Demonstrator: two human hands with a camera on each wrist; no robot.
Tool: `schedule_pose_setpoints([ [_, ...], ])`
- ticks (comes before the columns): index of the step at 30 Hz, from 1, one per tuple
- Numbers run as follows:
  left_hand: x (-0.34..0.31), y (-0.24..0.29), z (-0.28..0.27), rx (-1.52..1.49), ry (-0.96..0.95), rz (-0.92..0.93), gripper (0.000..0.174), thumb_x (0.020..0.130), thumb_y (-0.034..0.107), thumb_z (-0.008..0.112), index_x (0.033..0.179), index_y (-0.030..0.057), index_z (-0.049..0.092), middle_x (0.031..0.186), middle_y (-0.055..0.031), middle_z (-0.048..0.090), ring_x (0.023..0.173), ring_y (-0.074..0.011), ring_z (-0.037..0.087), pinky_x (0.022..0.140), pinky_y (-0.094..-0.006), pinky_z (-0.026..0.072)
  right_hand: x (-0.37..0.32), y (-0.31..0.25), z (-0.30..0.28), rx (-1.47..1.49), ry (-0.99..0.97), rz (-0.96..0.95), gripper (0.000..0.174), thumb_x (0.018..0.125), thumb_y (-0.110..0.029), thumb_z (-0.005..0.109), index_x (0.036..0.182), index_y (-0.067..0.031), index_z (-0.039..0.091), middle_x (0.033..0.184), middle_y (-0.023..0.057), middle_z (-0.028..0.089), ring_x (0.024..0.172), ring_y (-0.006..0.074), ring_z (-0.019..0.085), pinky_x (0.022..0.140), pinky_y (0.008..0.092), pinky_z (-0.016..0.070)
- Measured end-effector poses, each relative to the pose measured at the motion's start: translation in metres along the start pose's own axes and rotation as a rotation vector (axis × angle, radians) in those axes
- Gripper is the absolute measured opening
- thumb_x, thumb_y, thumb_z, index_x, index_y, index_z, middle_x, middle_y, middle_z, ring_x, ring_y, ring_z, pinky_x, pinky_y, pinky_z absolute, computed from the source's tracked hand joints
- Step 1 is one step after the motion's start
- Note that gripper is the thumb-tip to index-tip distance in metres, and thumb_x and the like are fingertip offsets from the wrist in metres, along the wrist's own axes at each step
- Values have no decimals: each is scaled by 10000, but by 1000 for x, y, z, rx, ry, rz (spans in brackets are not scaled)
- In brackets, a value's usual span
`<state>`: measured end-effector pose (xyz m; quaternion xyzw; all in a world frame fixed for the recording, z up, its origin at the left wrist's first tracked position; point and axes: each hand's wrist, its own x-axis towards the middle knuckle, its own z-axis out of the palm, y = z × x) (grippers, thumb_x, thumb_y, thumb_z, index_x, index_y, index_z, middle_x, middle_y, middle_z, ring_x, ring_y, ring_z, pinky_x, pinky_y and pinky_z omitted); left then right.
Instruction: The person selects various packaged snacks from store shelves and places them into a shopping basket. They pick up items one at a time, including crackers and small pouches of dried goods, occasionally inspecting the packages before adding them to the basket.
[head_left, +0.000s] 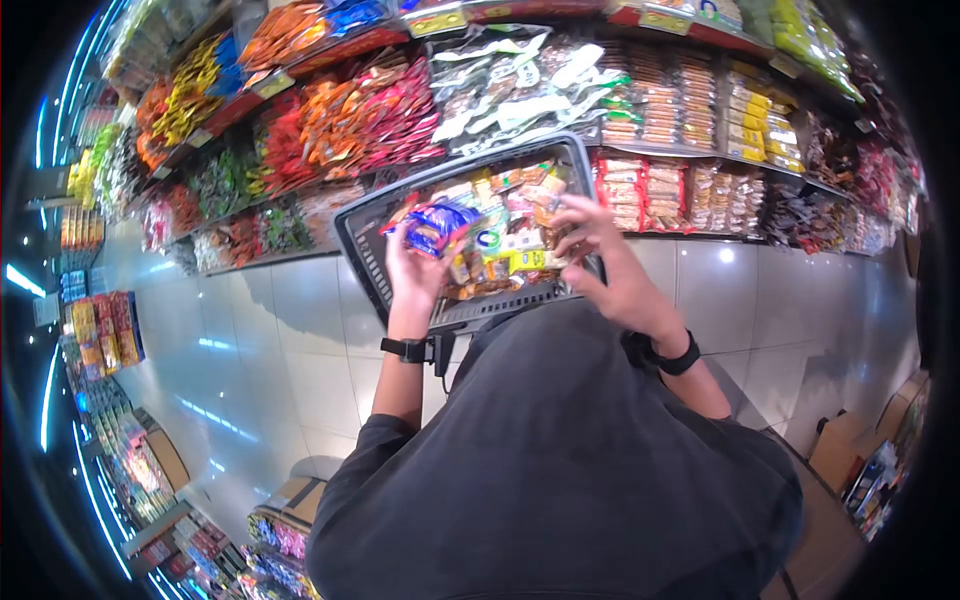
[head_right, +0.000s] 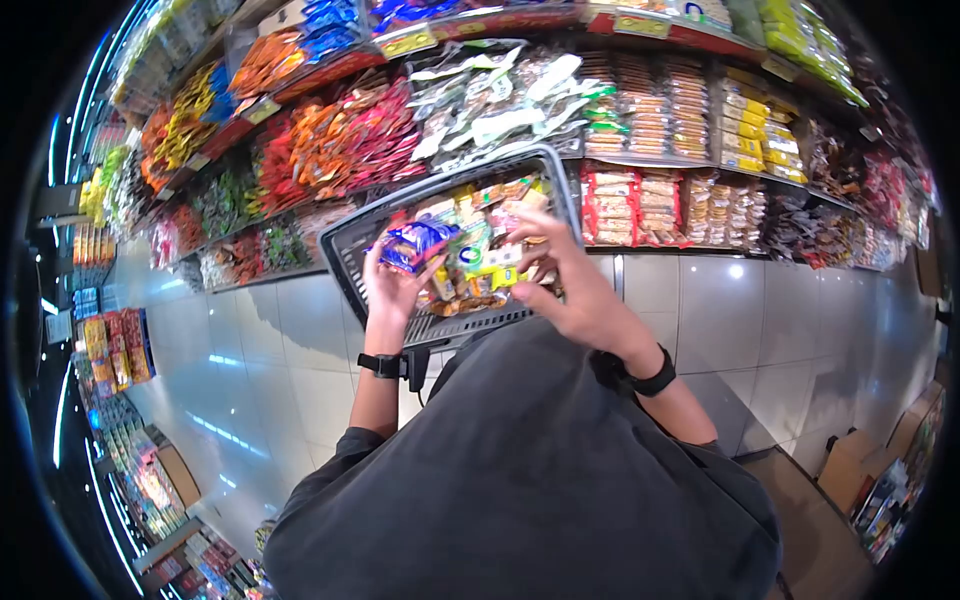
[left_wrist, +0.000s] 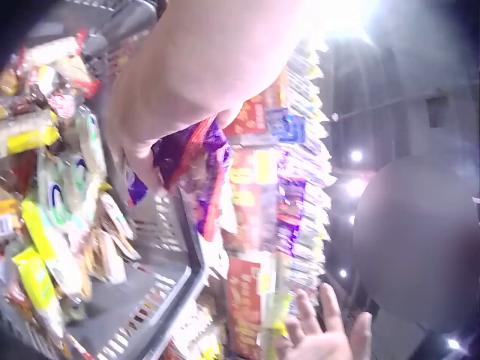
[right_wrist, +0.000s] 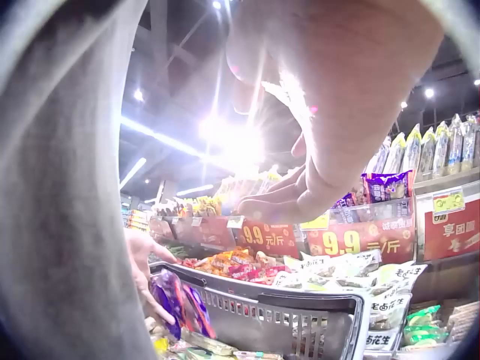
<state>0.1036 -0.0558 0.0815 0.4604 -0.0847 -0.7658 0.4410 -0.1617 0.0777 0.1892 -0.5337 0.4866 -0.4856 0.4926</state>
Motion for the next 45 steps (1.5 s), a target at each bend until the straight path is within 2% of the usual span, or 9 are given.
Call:
schedule_pose_setpoints([
  [3, 22, 6, -34, -179, -135, -30, 617, 901, 439, 533, 1339, 28, 391, 1386, -177, 452, 1320, -450, 361, 1100, -671, 252, -3, 9, 6, -98, -54, 11, 716, 882, -107, 642, 1482, -97, 252, 1256, 89, 472, 1004, 175, 536, 902, 330, 438],
  [4, 25, 9, -42, -162, -181, -82, 548, 908, 413, 528, 1354, 117, 407, 1406, -116, 438, 1302, -394, 385, 1095, -627, 295, -1, 5, 7, -142, -48, -15, 689, 876, -94, 644, 1466, -89, 288, 1244, 96, 482, 990, 173, 541, 896, 325, 441],
  [11, 5, 43, -88, 4, -28, -30, 473, 957, 256, 441, 1332, -1, 315, 1209, -299, 571, 1083, -406, 603, 960, -466, 510, 51, 22, -39, -516, 217, -81, 321, 849, -44, 614, 1167, -19, 581, 1091, 124, 553, 919, 221, 584, 793, 317, 491],
  [13, -24, 41, -65, 377, 333, 390, 415, 947, 190, 456, 1296, -15, 364, 1124, -264, 622, 956, -332, 659, 821, -387, 555, 86, 43, -70, -746, 300, -284, 343, 820, -34, 617, 1160, -27, 570, 1098, 153, 553, 988, 302, 577, 850, 380, 483],
  [15, -18, 42, -83, 405, 365, 492, 337, 951, 165, 464, 1247, 8, 426, 1077, -210, 642, 838, -251, 666, 778, -326, 549, 120, 38, -86, -931, 377, -370, 430, 784, -2, 609, 1208, -42, 546, 1167, 186, 536, 1095, 370, 530, 929, 433, 449],
  [22, -14, 16, -69, 458, 104, 479, 165, 942, 78, 520, 1059, -22, 578, 878, -144, 678, 734, -179, 653, 668, -280, 542, 232, 66, -99, -1380, 97, -559, 731, 693, -30, 659, 1384, -129, 440, 1378, 177, 445, 1297, 337, 406, 1019, 472, 366],
  [28, -20, -3, -58, 471, 88, 442, 134, 947, 44, 484, 1006, -14, 589, 864, -129, 685, 690, -160, 644, 646, -267, 527, 265, 82, -101, -1692, -35, -559, 368, 794, -119, 635, 1160, -88, 603, 1191, 136, 533, 1181, 306, 480, 1007, 460, 379],
  [36, -12, -8, -52, 488, 28, 417, 142, 958, 80, 490, 1035, 5, 582, 876, -110, 679, 714, -149, 643, 650, -263, 519, 279, 103, -124, -1469, -62, -539, 266, 858, -158, 542, 1058, -47, 678, 1174, 130, 624, 1128, 269, 541, 991, 397, 412],
  [45, -5, -3, -12, 482, -117, 350, 135, 953, 39, 503, 1058, -15, 569, 896, -119, 669, 725, -135, 626, 659, -246, 521, 235, 58, -130, -1200, -35, -742, 435, 753, 51, 556, 1171, -56, 608, 1220, 140, 608, 1181, 320, 542, 1021, 408, 428],
])
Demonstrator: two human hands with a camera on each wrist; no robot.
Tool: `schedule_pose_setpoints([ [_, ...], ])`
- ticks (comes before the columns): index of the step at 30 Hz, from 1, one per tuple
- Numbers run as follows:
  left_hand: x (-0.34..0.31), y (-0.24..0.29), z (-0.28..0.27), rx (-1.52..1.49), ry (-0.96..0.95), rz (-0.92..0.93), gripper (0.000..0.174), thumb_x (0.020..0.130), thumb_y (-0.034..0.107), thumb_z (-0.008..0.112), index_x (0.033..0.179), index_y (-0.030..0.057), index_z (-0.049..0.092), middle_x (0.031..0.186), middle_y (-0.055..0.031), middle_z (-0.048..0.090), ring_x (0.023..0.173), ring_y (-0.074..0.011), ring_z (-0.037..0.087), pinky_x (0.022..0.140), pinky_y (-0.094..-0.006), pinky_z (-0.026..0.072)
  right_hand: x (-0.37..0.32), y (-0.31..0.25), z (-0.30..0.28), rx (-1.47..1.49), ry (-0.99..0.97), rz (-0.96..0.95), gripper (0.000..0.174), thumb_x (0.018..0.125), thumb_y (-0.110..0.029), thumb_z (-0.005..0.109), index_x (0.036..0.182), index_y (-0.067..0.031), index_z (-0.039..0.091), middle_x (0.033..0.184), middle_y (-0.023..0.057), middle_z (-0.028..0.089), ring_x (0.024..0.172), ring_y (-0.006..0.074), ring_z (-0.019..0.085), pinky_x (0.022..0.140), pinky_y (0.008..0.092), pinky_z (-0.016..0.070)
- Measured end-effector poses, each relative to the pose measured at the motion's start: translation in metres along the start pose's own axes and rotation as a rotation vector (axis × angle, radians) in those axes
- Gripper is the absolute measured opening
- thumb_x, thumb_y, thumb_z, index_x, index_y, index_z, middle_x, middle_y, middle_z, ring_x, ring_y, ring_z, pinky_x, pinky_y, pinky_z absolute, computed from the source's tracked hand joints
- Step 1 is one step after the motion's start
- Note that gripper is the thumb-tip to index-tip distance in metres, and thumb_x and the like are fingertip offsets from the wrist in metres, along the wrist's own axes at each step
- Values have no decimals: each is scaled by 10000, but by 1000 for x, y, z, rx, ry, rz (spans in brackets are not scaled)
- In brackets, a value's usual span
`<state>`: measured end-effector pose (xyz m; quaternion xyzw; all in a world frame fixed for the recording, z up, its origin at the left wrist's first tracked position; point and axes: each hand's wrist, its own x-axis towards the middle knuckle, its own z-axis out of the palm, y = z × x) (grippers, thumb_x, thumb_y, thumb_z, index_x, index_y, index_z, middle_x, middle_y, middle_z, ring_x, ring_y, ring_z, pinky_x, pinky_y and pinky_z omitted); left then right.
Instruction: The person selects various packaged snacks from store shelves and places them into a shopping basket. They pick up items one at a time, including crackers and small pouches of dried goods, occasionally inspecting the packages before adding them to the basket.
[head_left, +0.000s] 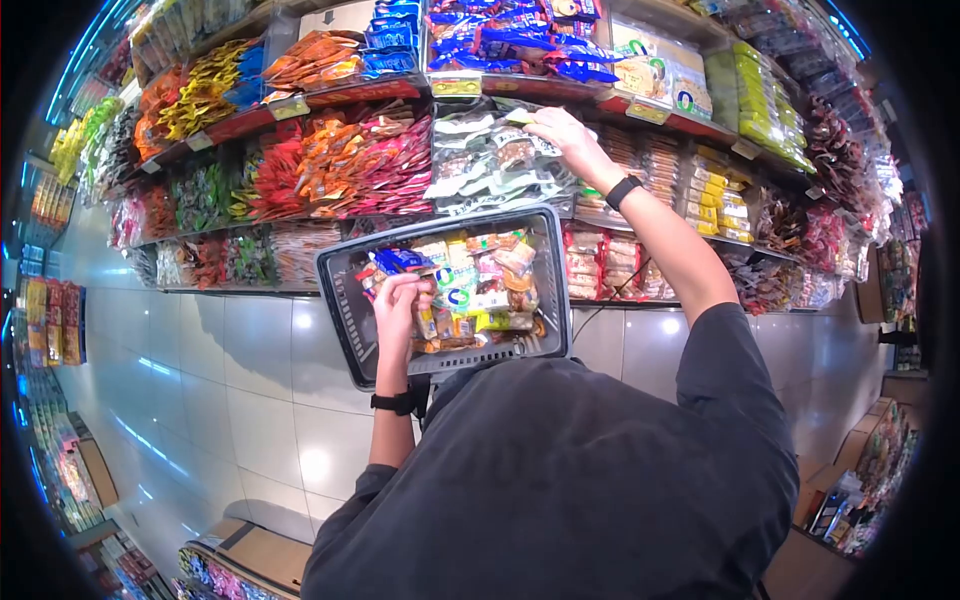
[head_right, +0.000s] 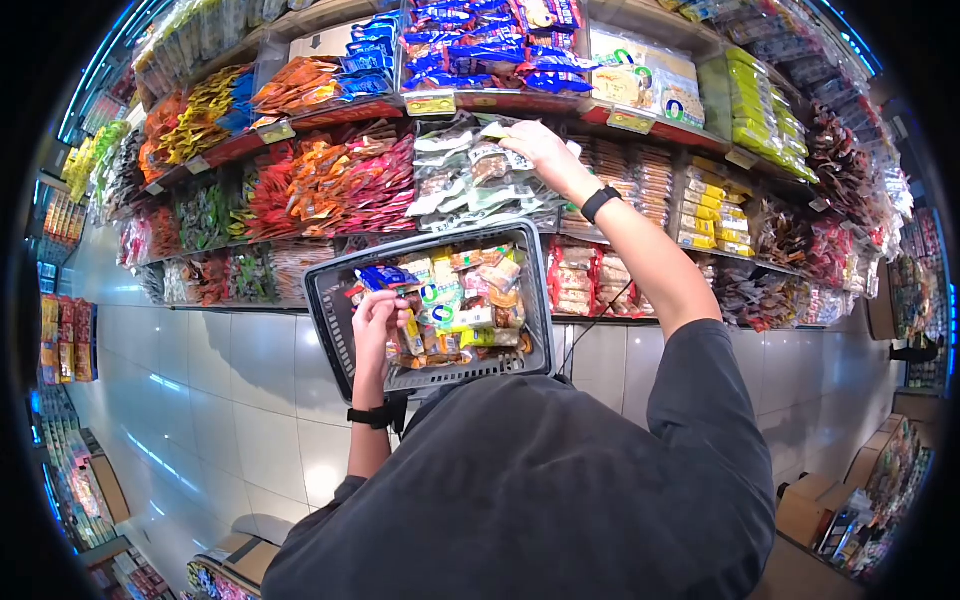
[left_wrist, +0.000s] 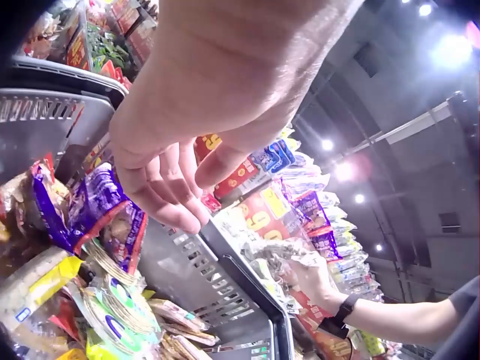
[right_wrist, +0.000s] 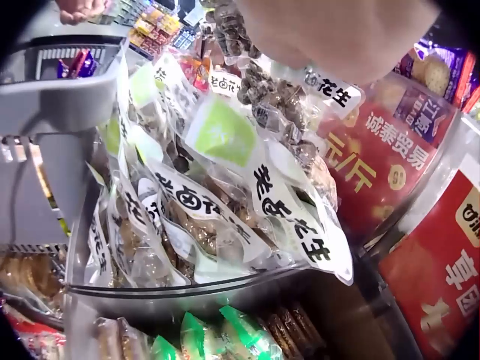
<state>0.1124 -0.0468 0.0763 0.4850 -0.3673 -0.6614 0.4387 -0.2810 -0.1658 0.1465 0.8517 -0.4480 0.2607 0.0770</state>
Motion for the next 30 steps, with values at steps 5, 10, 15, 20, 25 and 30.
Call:
schedule_pose_setpoints([
  [5, 9, 23, 39, 53, -210, 17, 197, 987, 137, 495, 1118, 10, 570, 1044, -131, 660, 878, -170, 650, 760, -299, 544, -9, -23, -22, 26, 136, -50, 382, 781, 19, 570, 1151, -53, 629, 1207, 140, 626, 1140, 318, 579, 985, 399, 461],
  [10, 1, 60, 74, -303, -537, -208, 566, 1018, 476, 374, 1306, -5, 447, 1206, -184, 582, 995, -276, 632, 849, -439, 558, -25, -98, -72, 16, 113, -111, 323, 794, -57, 618, 1112, -24, 661, 1191, 157, 644, 1124, 326, 610, 953, 452, 484],
  [15, -15, 71, 80, -651, -769, -483, 851, 939, 683, 301, 1462, 12, 312, 1414, -181, 461, 1210, -299, 544, 958, -475, 491, -50, -170, -81, 269, 129, -385, 155, 732, -65, 671, 879, -15, 660, 1233, 167, 630, 1161, 318, 599, 952, 459, 496],
  [20, -34, 74, 84, -499, -691, -493, 476, 977, 177, 515, 1412, 41, 378, 1264, -110, 577, 1126, -197, 600, 873, -352, 551, -66, -199, -88, 254, 94, -292, 187, 699, -118, 713, 868, -53, 666, 1279, 96, 616, 1148, 327, 597, 895, 435, 523],
  [25, -46, 96, 92, -413, -626, -294, 445, 989, 164, 487, 1390, 34, 341, 1231, -150, 576, 1090, -258, 619, 651, -388, 619, -77, -207, -104, 140, 237, -71, 307, 716, -99, 702, 1021, -129, 718, 1255, 86, 620, 1089, 298, 601, 849, 398, 518],
  [30, -52, 116, 91, -257, -402, 162, 363, 996, 169, 465, 1294, -19, 378, 1030, -222, 634, 867, -299, 691, 490, -334, 563, -78, -204, -120, 364, 305, 211, 250, 739, -64, 699, 985, -19, 704, 1076, 152, 687, 961, 306, 656, 850, 399, 513],
])
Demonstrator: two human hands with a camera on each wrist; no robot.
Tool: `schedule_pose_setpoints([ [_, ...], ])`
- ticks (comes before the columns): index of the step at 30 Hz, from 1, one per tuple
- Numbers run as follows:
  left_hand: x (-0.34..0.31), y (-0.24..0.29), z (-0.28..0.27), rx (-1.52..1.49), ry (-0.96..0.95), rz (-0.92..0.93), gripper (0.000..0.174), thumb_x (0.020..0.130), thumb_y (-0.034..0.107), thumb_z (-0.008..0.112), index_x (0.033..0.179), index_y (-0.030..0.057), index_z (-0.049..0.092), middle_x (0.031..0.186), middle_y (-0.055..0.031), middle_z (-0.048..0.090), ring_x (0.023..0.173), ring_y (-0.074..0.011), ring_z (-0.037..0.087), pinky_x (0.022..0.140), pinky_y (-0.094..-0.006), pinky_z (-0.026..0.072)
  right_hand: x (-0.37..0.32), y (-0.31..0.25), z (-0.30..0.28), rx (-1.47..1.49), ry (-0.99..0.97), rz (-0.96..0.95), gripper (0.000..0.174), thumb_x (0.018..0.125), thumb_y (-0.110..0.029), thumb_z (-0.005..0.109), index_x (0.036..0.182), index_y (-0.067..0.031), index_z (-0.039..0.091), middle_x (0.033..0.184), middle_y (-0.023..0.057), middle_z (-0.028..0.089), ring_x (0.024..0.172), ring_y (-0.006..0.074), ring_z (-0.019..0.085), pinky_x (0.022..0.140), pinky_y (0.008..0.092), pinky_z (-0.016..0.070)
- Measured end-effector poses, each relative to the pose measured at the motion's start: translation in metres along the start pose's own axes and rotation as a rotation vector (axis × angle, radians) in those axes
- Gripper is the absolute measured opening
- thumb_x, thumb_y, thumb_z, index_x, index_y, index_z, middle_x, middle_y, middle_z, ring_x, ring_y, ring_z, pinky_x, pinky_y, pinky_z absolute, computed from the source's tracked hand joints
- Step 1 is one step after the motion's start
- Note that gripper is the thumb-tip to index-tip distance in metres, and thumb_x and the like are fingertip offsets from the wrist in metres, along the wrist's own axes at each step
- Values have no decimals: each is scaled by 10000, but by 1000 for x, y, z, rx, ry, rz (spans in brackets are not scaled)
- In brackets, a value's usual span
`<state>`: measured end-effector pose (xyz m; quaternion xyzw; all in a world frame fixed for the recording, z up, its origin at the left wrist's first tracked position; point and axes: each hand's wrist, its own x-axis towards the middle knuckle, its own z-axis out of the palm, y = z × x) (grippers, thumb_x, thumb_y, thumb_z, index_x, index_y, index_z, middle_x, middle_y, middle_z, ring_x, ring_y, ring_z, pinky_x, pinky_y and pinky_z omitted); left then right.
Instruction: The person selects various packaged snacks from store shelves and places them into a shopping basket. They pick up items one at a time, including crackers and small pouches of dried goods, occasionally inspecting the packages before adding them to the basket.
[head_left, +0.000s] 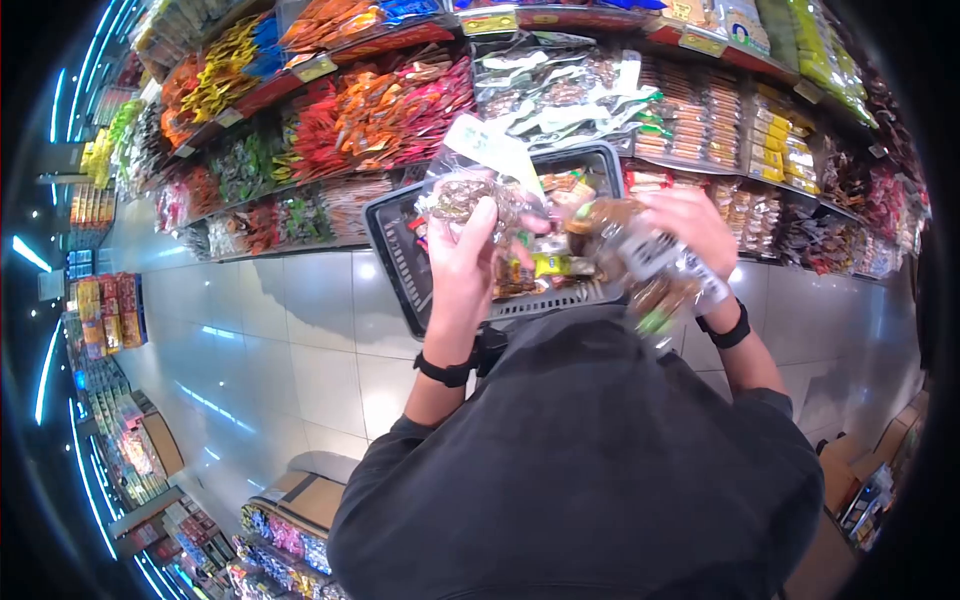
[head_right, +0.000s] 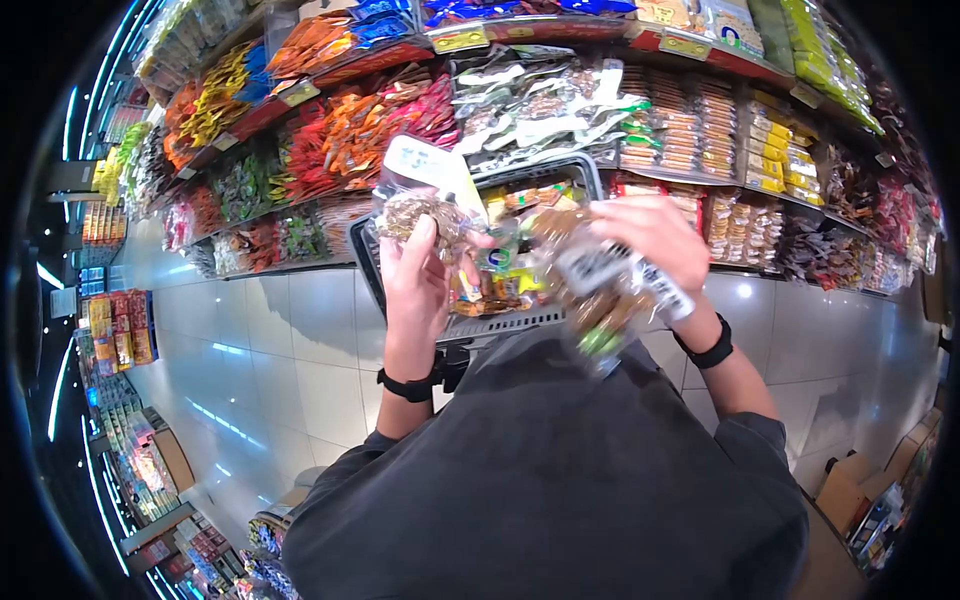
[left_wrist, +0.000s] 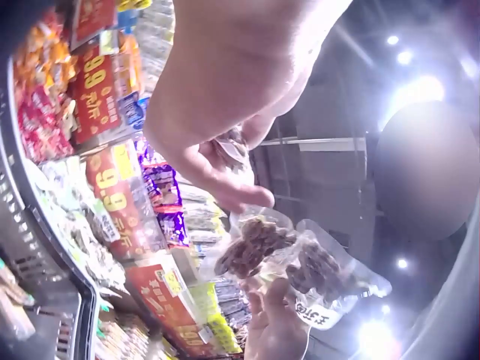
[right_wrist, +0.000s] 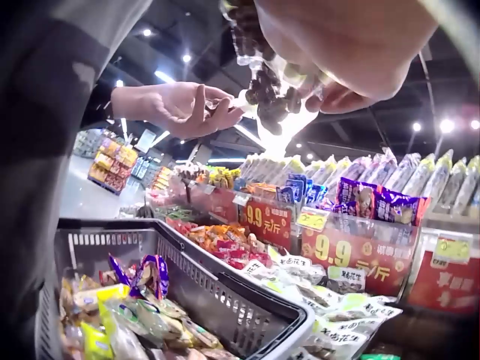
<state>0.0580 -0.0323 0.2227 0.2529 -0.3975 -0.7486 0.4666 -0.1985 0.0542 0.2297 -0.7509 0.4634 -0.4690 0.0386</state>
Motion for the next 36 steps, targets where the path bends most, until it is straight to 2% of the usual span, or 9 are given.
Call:
schedule_pose_setpoints([
  [2, -5, 15, 19, 13, 58, 110, 419, 978, 84, 481, 1358, 15, 319, 1073, -235, 616, 891, -315, 687, 581, -325, 569, -33, 15, 14, 160, 125, 394, 231, 811, -23, 675, 1036, 27, 668, 1042, 160, 688, 907, 276, 670, 834, 373, 521],
  [3, -8, 19, 29, 53, 75, 163, 471, 965, 50, 489, 1387, 34, 282, 1106, -235, 604, 923, -324, 681, 645, -341, 575, -47, 15, 31, 482, 333, 658, 216, 894, -15, 622, 1098, 58, 622, 1028, 146, 686, 906, 221, 666, 812, 329, 528],
  [4, -12, 21, 37, 91, 95, 215, 529, 952, 15, 496, 1416, 53, 246, 1138, -235, 592, 954, -333, 674, 710, -357, 582, -35, 8, 35, 746, 389, 761, 216, 942, -70, 602, 1129, 36, 614, 1020, 84, 678, 844, 159, 655, 779, 280, 511],
  [6, -19, 26, 45, 64, 63, 241, 614, 926, -40, 503, 1446, 72, 196, 1236, -243, 536, 1022, -369, 649, 801, -406, 573, -44, 14, 39, 873, 332, 937, 233, 947, -63, 593, 1163, 22, 595, 1035, 76, 679, 858, 135, 652, 767, 278, 513],
  [10, -22, 26, 54, 58, -16, 380, 661, 918, -69, 497, 1467, 83, 163, 1336, -250, 446, 1065, -411, 623, 822, -466, 569, -47, 12, 61, 890, 380, 1014, 226, 948, -66, 590, 1160, 10, 595, 1033, 72, 683, 860, 133, 649, 730, 274, 512],
  [12, -24, 25, 59, 88, 9, 407, 664, 922, -69, 503, 1467, 88, 158, 1341, -235, 444, 1072, -412, 620, 851, -480, 564, -54, 14, 62, 1002, 212, 1104, 197, 924, -79, 637, 1101, 8, 630, 1024, 62, 691, 919, 123, 633, 823, 277, 484],
  [16, -28, 27, 68, 94, 52, 425, 666, 923, -76, 507, 1466, 92, 160, 1357, -220, 431, 1081, -409, 617, 877, -492, 558, -52, 6, 61, 1030, 57, 1130, 211, 920, -103, 651, 1097, 11, 638, 1020, 53, 690, 907, 115, 633, 805, 274, 483],
  [23, -26, 24, 66, 93, 44, 457, 670, 918, -88, 503, 1464, 83, 155, 1365, -198, 409, 1112, -405, 601, 893, -512, 544, -55, 4, 68, 1067, -6, 1172, 358, 902, -107, 678, 1227, -3, 570, 1138, 43, 656, 1019, 117, 602, 893, 284, 458],
  [36, -27, 22, 69, 46, 18, 462, 764, 851, -91, 529, 1487, 100, 151, 1405, -182, 376, 1184, -458, 531, 954, -531, 477, -55, 7, 66, 1096, 17, 1164, 315, 898, -103, 683, 1183, -10, 587, 1104, 40, 664, 1011, 114, 606, 904, 283, 450],
])
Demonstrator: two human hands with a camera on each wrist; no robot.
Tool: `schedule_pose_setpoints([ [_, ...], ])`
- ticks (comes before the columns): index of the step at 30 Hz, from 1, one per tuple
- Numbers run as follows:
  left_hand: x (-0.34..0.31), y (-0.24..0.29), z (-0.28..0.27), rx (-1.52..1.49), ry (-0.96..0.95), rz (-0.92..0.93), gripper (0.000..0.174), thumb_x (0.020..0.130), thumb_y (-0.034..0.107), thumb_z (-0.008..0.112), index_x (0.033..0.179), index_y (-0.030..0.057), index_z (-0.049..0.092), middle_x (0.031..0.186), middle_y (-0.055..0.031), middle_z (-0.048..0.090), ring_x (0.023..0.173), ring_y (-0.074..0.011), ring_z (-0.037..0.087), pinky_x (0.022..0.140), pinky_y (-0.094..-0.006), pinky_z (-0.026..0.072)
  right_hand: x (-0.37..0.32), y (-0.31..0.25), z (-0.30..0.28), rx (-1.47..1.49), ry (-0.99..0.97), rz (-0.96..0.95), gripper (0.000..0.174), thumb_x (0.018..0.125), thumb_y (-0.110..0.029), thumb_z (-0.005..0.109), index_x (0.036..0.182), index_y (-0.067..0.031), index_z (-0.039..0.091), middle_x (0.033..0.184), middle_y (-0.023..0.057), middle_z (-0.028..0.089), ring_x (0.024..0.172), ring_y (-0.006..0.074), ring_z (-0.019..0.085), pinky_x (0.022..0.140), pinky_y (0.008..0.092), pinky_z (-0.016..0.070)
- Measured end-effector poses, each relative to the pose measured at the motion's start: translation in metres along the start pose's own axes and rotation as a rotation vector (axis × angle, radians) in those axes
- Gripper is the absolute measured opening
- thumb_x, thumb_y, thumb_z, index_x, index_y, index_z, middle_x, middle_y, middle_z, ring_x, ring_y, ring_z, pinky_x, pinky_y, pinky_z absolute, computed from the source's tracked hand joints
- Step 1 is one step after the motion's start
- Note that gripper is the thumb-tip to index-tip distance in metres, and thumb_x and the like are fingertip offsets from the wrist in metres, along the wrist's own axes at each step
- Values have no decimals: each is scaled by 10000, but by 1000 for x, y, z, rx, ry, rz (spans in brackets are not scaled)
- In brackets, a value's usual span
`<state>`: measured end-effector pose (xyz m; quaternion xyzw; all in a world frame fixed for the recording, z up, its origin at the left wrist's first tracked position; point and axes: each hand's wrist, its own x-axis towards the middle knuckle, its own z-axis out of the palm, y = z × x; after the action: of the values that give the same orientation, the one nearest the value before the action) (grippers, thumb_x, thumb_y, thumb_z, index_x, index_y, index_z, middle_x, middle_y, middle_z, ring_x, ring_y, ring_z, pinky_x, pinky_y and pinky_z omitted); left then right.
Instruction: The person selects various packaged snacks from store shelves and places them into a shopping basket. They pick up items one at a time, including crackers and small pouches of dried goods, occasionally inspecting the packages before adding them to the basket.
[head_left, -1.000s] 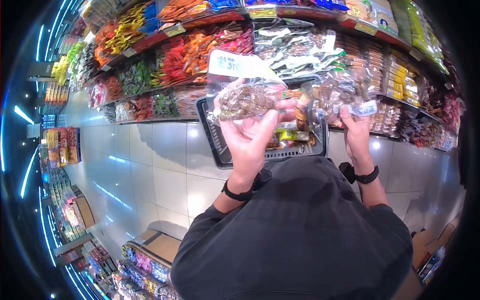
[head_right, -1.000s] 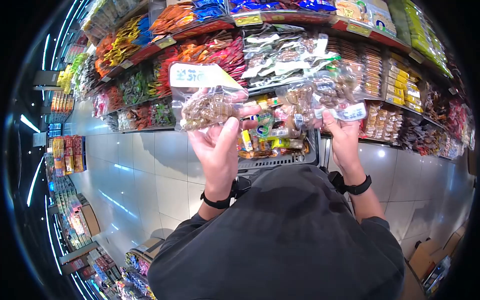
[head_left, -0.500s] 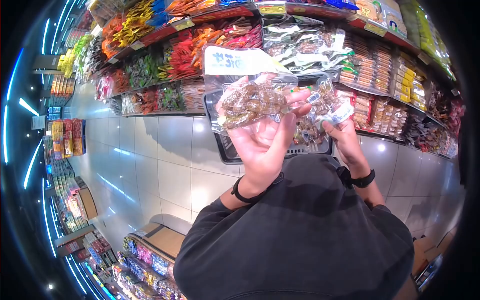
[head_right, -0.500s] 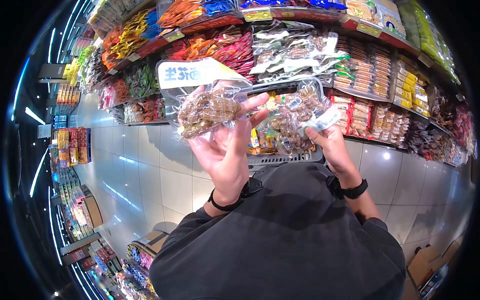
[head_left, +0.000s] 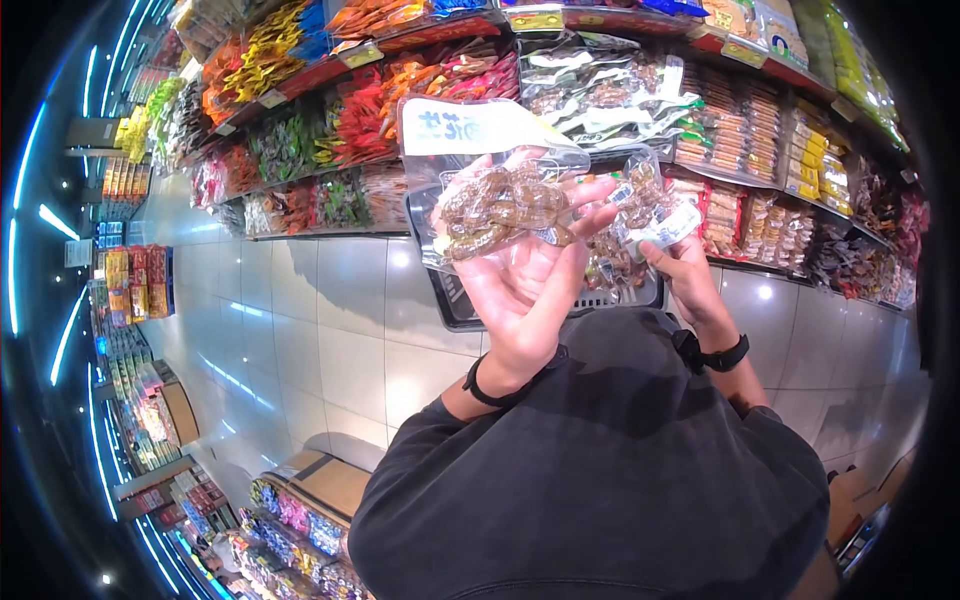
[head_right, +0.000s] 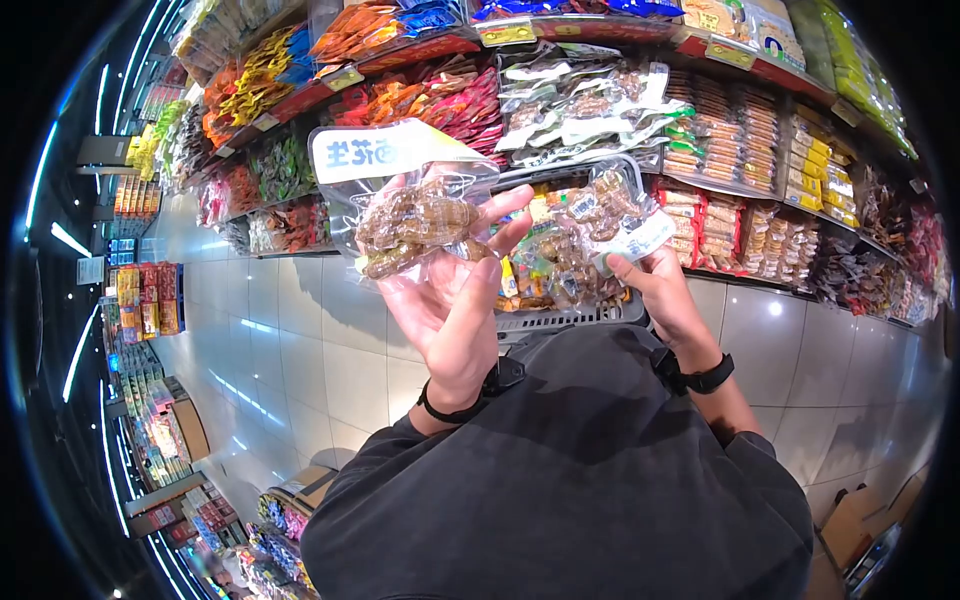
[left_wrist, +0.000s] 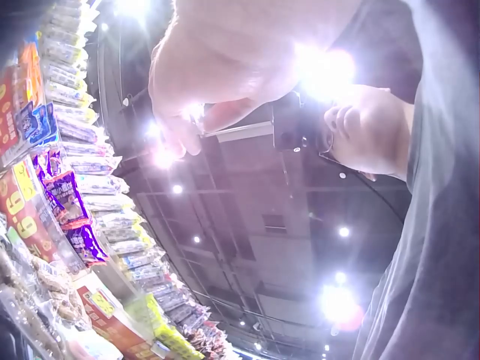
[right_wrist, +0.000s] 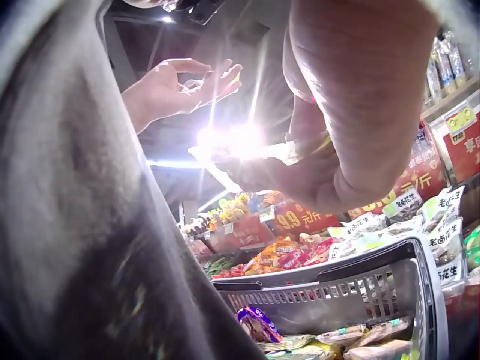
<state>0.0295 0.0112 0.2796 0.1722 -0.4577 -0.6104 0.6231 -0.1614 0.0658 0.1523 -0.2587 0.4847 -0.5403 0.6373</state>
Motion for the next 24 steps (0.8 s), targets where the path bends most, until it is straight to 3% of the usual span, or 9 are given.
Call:
schedule_pose_setpoints([
  [13, 1, 3, -4, 3, 45, -20, 770, 822, -100, 535, 1478, 103, 185, 1401, -185, 389, 1179, -466, 532, 969, -531, 479, 0, 4, 3, -33, 11, -28, 302, 902, -87, 678, 1182, -14, 592, 1111, 37, 665, 1010, 114, 606, 907, 276, 451],
  [24, -3, 5, -6, 43, 37, 82, 783, 810, -145, 531, 1476, 91, 191, 1418, -179, 358, 1180, -467, 528, 938, -510, 507, 2, 11, 3, -40, -3, -29, 312, 908, -73, 663, 1204, -16, 583, 1138, 30, 654, 1021, 104, 592, 903, 274, 446],
])
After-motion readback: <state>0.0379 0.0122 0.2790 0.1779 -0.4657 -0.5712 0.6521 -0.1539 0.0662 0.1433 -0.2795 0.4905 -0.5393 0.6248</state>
